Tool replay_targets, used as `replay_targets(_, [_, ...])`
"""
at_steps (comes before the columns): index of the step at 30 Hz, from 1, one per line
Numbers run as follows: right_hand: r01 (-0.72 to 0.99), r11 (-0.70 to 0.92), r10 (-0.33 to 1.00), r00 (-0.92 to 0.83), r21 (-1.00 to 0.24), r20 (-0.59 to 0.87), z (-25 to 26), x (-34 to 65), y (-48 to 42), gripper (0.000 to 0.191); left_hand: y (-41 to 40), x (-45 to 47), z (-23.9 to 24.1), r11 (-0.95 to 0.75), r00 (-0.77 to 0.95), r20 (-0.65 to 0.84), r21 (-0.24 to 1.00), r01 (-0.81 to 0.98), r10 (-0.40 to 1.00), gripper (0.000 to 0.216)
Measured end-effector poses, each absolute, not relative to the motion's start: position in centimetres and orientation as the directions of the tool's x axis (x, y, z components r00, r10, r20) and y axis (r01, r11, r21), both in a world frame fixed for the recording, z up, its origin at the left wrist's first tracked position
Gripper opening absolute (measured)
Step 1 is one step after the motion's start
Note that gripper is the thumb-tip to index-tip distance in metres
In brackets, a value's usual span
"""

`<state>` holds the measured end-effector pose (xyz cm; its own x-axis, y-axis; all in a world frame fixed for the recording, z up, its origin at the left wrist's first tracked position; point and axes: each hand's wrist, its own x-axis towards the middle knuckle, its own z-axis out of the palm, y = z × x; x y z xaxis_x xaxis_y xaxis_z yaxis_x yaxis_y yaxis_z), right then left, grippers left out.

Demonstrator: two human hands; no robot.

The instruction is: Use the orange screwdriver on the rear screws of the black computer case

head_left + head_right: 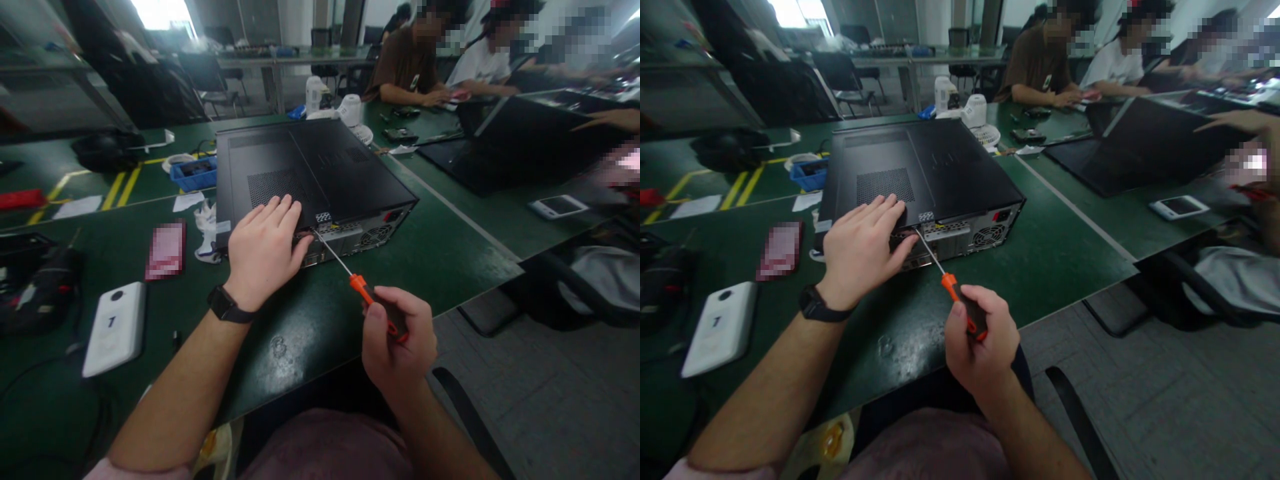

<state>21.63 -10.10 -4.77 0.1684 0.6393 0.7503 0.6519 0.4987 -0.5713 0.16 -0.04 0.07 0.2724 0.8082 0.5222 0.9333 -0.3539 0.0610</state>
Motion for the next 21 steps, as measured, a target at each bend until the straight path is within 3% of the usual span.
replay_targets(6, [0.597,0.502,0.675,0.182,-0.625,0.715,-5.2,21.8,-10.2,0.019,0.0,0.2,0.1,-0.342,0.272,0.514,0.044,0.938,0.813,0.054])
replay_targets(21, [0.651,0.560,0.627,0.071,-0.512,0.776,-0.7,21.9,-9.3,0.028,-0.1,0.2,0.2,-0.352,0.286,0.513,0.032,0.936,0.809,0.053])
